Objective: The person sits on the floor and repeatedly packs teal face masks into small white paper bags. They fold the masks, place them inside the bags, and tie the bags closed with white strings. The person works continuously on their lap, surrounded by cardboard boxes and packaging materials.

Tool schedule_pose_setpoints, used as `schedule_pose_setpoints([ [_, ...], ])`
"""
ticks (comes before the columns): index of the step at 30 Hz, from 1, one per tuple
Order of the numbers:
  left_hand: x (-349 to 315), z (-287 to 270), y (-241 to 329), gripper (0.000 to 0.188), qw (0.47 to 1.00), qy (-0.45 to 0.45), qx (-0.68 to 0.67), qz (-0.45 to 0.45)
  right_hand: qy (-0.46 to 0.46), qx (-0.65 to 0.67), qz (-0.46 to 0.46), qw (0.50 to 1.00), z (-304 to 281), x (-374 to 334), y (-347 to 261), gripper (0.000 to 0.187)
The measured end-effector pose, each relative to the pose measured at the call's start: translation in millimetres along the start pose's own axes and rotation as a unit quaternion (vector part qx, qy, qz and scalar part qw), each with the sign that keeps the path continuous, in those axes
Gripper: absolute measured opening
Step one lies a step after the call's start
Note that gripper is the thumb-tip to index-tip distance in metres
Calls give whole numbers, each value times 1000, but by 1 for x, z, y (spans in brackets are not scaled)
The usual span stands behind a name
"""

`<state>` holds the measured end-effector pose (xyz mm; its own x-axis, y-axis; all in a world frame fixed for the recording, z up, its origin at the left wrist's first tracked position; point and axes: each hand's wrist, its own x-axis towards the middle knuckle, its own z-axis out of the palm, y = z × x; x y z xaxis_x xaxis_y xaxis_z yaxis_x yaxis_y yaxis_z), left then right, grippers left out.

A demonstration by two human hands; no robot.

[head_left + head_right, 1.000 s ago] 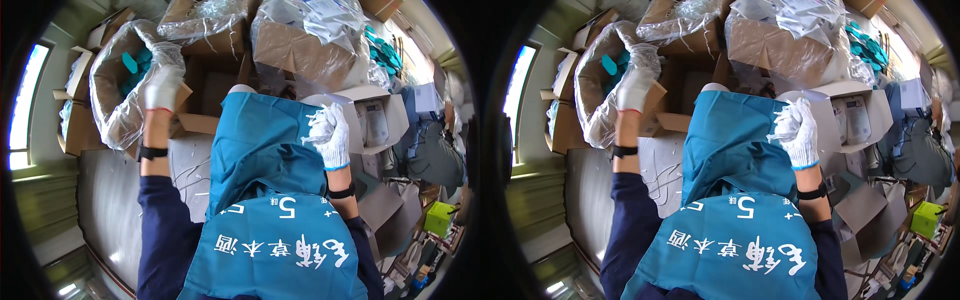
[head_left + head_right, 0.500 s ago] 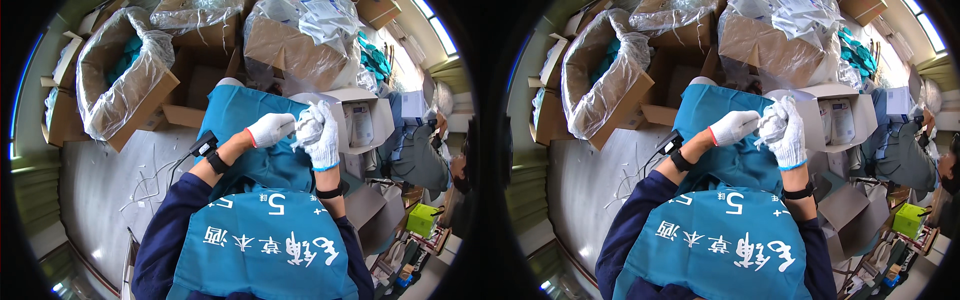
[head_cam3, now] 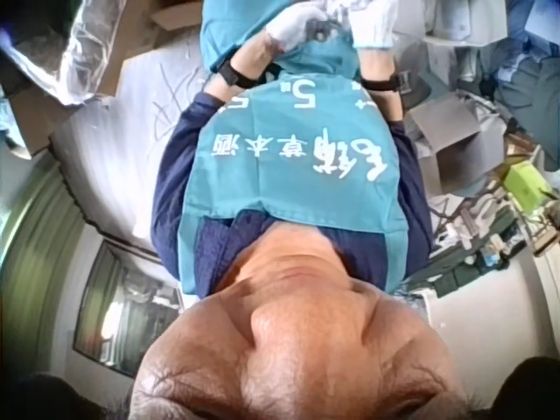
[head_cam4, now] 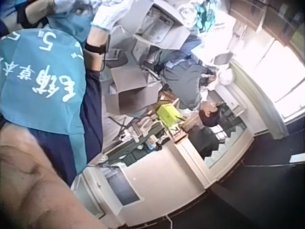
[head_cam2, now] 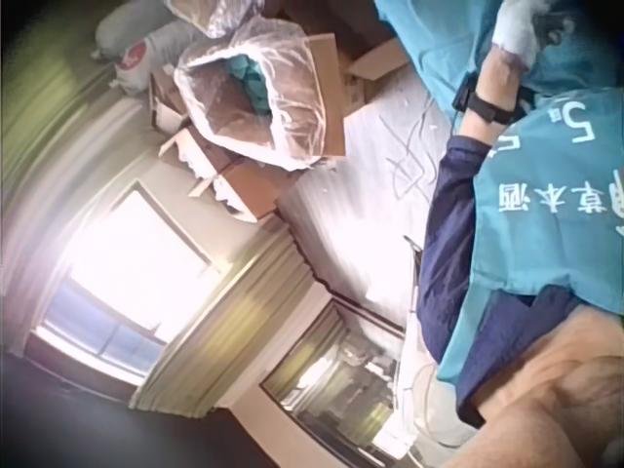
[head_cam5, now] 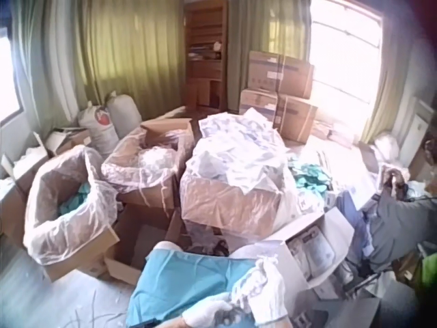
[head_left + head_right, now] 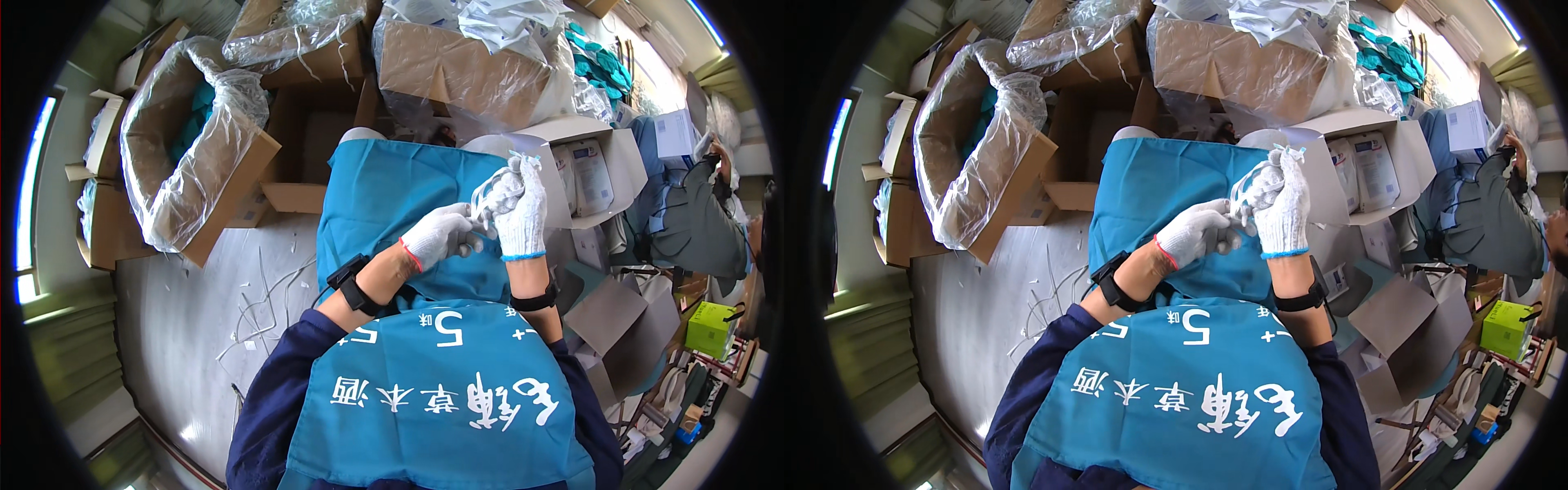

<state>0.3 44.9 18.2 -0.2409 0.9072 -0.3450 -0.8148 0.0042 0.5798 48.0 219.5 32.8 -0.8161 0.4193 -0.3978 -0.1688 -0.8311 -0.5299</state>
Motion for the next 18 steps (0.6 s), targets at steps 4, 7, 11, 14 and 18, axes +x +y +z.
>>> schedule_pose_setpoints([
  [4, 0, 13, 2, 27, 993, 63, 96, -3, 66, -18, -33, 997, 1, -3, 6, 17],
  [7, 2, 20, 2, 25, 959, 117, 257, 20, 41, -32, -32, 998, -4, -6, 13, 17],
  [11, 3, 11, -4, 27, 914, 140, 380, 17, 77, -125, -103, 984, 10, -11, 6, 18],
  [14, -17, 5, 1, 26, 925, 82, 371, -7, 50, -65, -89, 993, -12, 0, -33, 20],
  [18, -28, 3, 5, 23, 950, 89, 300, -10, 42, -95, -106, 989, -25, -2, -54, 17],
])
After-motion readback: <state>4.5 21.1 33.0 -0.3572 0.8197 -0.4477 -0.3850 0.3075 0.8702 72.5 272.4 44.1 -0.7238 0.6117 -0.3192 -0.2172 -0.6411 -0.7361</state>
